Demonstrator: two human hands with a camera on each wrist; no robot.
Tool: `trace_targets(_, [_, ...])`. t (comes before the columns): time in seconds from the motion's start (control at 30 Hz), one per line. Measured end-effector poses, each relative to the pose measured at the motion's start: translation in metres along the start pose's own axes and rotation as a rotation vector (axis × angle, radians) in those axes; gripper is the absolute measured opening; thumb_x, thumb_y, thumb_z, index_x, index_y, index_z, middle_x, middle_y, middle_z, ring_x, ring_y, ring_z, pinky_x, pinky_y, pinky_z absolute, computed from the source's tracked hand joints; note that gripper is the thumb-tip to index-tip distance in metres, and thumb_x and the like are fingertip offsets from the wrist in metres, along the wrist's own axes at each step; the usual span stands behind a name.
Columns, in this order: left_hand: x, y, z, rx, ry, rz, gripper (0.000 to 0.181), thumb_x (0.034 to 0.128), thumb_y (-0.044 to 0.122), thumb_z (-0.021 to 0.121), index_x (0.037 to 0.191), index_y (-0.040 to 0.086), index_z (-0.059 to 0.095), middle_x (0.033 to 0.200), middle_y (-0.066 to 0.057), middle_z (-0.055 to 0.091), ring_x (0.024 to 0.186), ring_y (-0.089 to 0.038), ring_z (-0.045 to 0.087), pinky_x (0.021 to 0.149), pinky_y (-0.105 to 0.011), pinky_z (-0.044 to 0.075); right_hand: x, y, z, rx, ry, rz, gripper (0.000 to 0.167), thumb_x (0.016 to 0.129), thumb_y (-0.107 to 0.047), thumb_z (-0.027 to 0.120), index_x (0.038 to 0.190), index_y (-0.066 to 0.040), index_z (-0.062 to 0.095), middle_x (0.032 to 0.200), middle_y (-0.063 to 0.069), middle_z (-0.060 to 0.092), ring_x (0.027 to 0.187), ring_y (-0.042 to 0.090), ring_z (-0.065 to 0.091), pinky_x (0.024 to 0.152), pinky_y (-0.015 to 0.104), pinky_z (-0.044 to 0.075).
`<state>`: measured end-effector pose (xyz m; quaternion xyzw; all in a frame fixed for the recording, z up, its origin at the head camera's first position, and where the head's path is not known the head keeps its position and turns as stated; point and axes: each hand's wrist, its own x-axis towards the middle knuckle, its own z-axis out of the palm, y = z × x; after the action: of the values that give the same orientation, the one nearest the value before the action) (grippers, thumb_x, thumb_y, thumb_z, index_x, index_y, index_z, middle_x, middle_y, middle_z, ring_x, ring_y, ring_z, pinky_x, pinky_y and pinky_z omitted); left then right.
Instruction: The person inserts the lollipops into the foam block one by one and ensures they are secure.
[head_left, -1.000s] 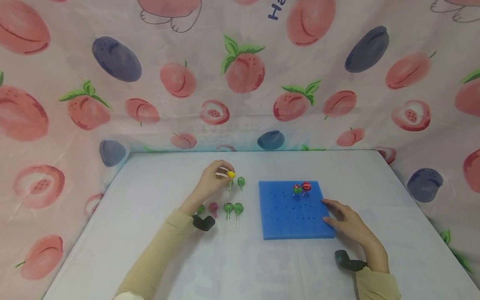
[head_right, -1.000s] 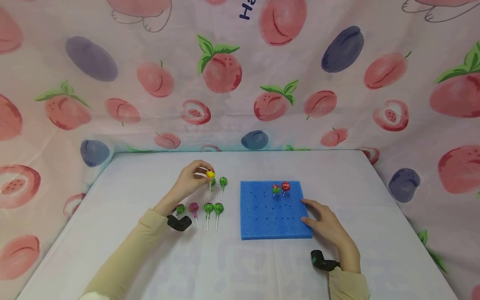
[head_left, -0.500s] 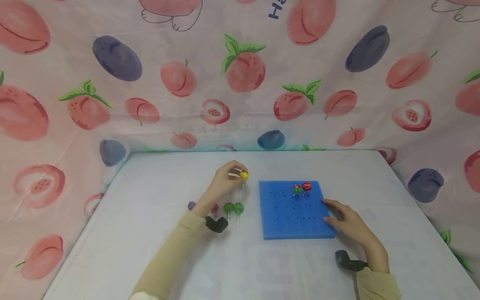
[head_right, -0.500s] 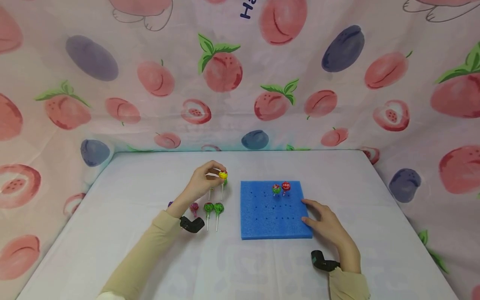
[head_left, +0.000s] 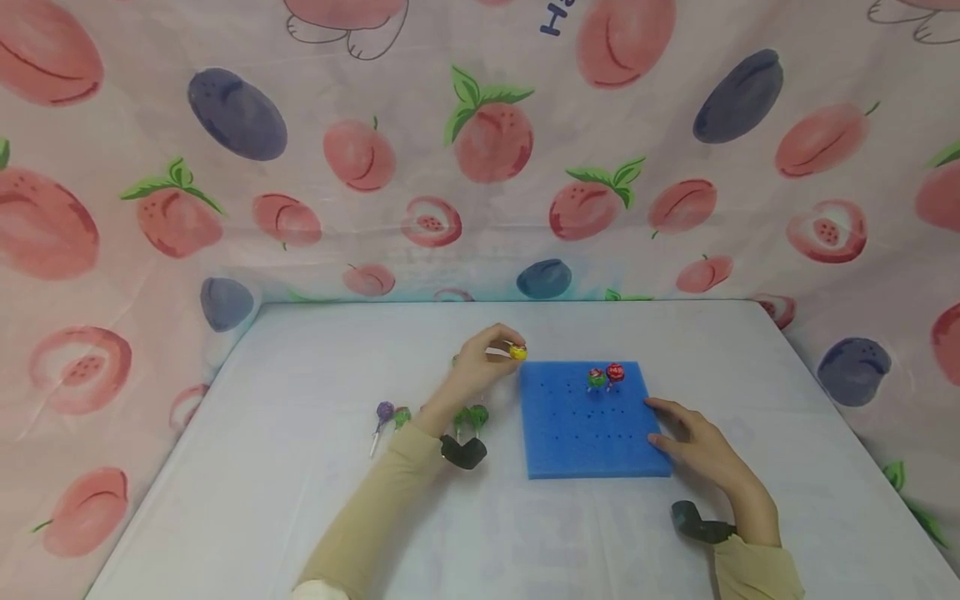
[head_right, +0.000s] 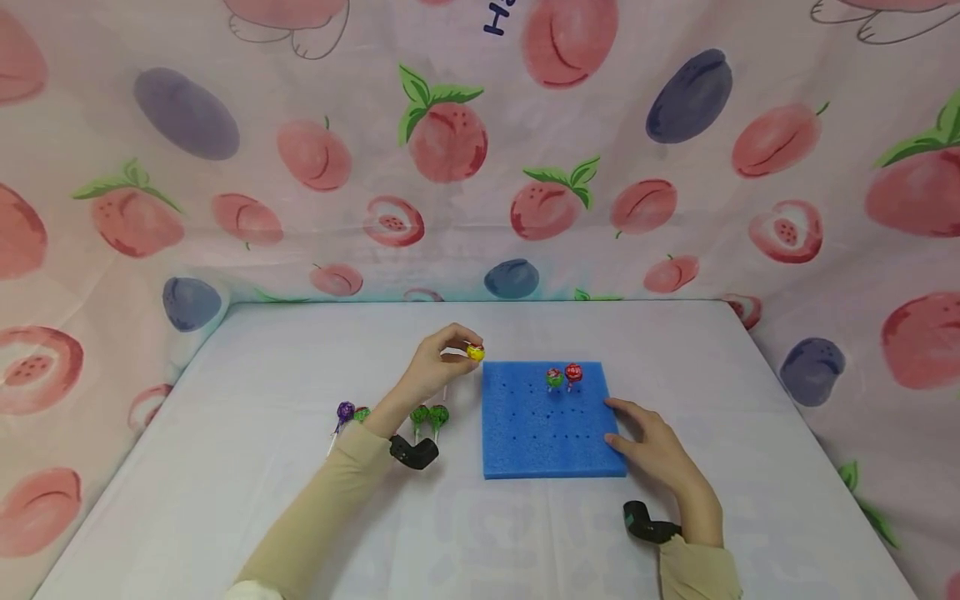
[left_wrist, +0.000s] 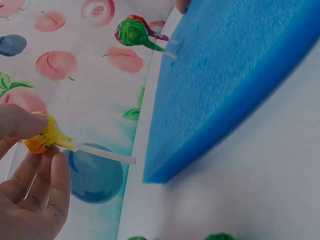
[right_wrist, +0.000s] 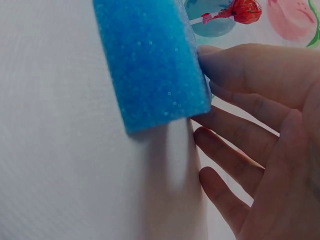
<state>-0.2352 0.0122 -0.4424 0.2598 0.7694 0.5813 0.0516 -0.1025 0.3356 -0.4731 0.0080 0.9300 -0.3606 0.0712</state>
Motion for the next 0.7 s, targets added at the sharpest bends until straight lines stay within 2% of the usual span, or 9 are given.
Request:
trace_targets(0.13, [0.004, 0.001, 0.01, -0.009, 0.002, 0.018, 0.024, 0.0849, 0.0, 0.067, 0.107, 0.008, 0.062, 0.111, -0.012, 0.066, 0.104, -0.026, 0.063, 0.088, -0.031, 0.056, 0.0, 0.0, 0.0, -0.001, 0.001, 0.003, 0.062, 0.091, -0.029, 0.064, 0.143, -0.005, 0.041, 0.15, 0.03, 0.032, 0.137, 0.055, 0.025, 0.108, 0.069, 0.025])
trace_targets(0.27, [0.007, 0.003, 0.019, -0.002, -0.003, 0.011, 0.023, 0.0853, 0.001, 0.067, 0.107, 0.008, 0.062, 0.111, -0.012, 0.066, 0.105, -0.025, 0.063, 0.088, -0.029, 0.056, 0.0, -0.001, 0.0, -0.004, 0.001, 0.004, 0.062, 0.091, -0.029, 0.064, 0.143, -0.006, 0.041, 0.15, 0.03, 0.033, 0.137, 0.055, 0.025, 0.107, 0.07, 0.025])
trace_targets(0.5, [0.013, 0.006, 0.033, -0.024, -0.022, 0.019, 0.027, 0.0851, 0.0, 0.067, 0.111, 0.006, 0.06, 0.114, -0.015, 0.063, 0.106, -0.028, 0.062, 0.09, -0.035, 0.056, 0.0, 0.0, 0.0, -0.008, 0.002, 0.006, 0.062, 0.091, -0.029, 0.064, 0.143, -0.006, 0.041, 0.15, 0.03, 0.033, 0.137, 0.055, 0.025, 0.107, 0.069, 0.025])
trace_targets(0.7, [0.018, 0.004, 0.045, 0.011, -0.019, 0.032, 0.031, 0.0851, 0.001, 0.068, 0.114, 0.006, 0.06, 0.116, -0.012, 0.061, 0.106, -0.024, 0.061, 0.09, -0.028, 0.056, 0.0, 0.001, 0.0, -0.009, 0.002, 0.007, 0.062, 0.091, -0.03, 0.064, 0.143, -0.006, 0.041, 0.15, 0.03, 0.033, 0.136, 0.055, 0.026, 0.106, 0.07, 0.026])
